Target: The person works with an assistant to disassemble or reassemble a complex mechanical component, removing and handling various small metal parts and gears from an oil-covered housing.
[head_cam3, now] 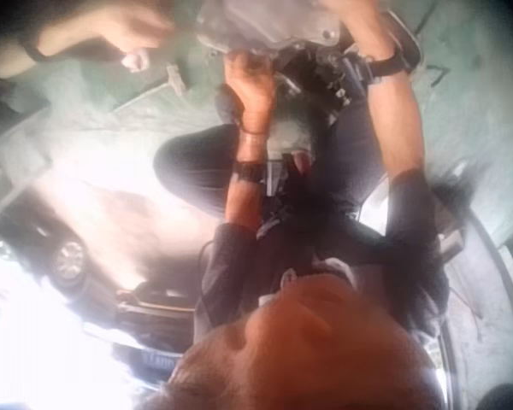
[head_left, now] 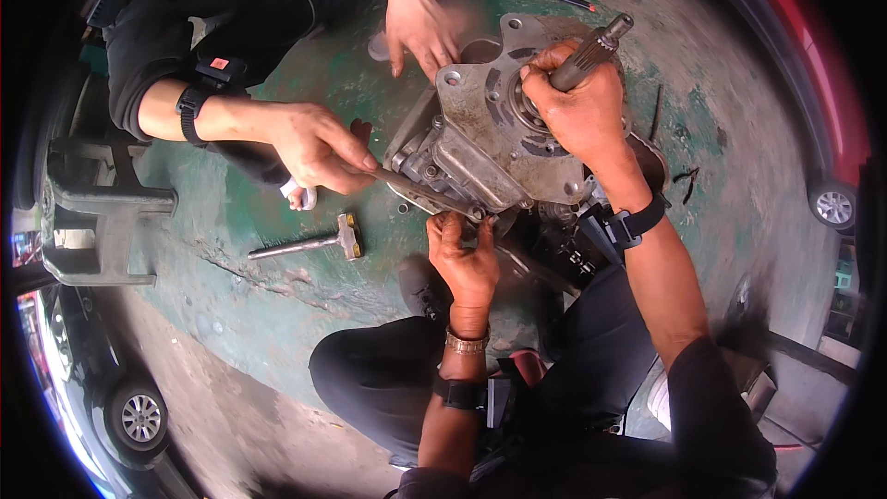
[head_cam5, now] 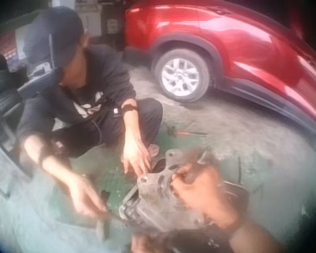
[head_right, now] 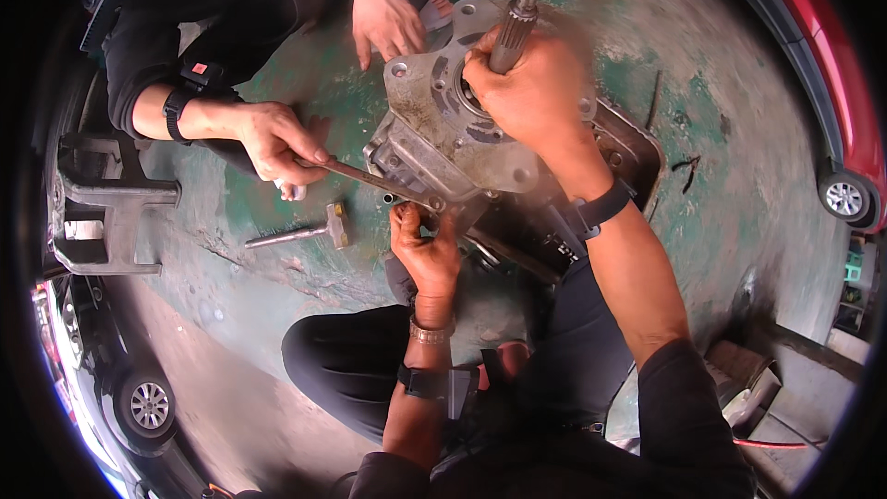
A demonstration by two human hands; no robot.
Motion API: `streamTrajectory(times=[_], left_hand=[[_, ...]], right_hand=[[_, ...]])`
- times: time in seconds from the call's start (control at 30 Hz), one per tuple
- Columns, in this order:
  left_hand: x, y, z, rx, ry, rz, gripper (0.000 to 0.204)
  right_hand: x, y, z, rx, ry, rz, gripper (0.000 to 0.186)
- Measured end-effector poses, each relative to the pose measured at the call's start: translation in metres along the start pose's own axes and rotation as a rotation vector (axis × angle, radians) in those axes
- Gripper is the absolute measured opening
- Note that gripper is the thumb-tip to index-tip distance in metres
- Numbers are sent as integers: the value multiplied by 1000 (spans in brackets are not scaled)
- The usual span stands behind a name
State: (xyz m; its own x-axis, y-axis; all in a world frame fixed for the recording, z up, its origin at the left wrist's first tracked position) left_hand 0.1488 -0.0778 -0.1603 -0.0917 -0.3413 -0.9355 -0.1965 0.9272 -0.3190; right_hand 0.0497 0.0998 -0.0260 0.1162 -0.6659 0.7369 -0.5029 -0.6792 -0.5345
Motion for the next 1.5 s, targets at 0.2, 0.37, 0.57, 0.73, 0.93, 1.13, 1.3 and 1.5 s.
streamTrajectory(times=[0.2,0.37,0.57,0.73,0.93,1.13,1.3,1.5], left_hand=[[-2,0,-3,54,-23,11,26],[-4,-4,-8,120,-25,-33,24],[-3,-4,-8,141,-1,-56,24],[2,-4,-7,123,-21,-54,27],[9,-2,-5,98,31,-42,26],[15,-5,-6,106,8,40,28],[16,-7,-6,108,-19,38,27],[17,-7,-6,89,2,32,23]], right_hand=[[-8,0,0,-19,0,112,15],[-10,0,-1,-21,-5,125,15],[-8,1,-2,7,-11,113,15],[-6,3,-2,8,35,130,14],[-2,2,-3,21,36,127,19],[3,3,-1,16,16,136,18],[5,4,0,19,2,136,17],[6,6,1,17,-31,147,16]])
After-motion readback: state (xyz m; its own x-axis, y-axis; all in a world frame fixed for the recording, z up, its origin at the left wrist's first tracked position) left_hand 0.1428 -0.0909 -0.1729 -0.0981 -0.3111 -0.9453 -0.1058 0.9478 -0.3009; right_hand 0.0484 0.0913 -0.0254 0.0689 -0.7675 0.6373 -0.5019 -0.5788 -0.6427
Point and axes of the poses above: each hand's wrist, its own z-axis away from the middle knuckle, its own y-axis out of the palm, x = y × z, the point moved 2 cm from there along -z, towards the middle knuckle, and after that the axes turned 3 degrees about -y, right-handed, at the moved point
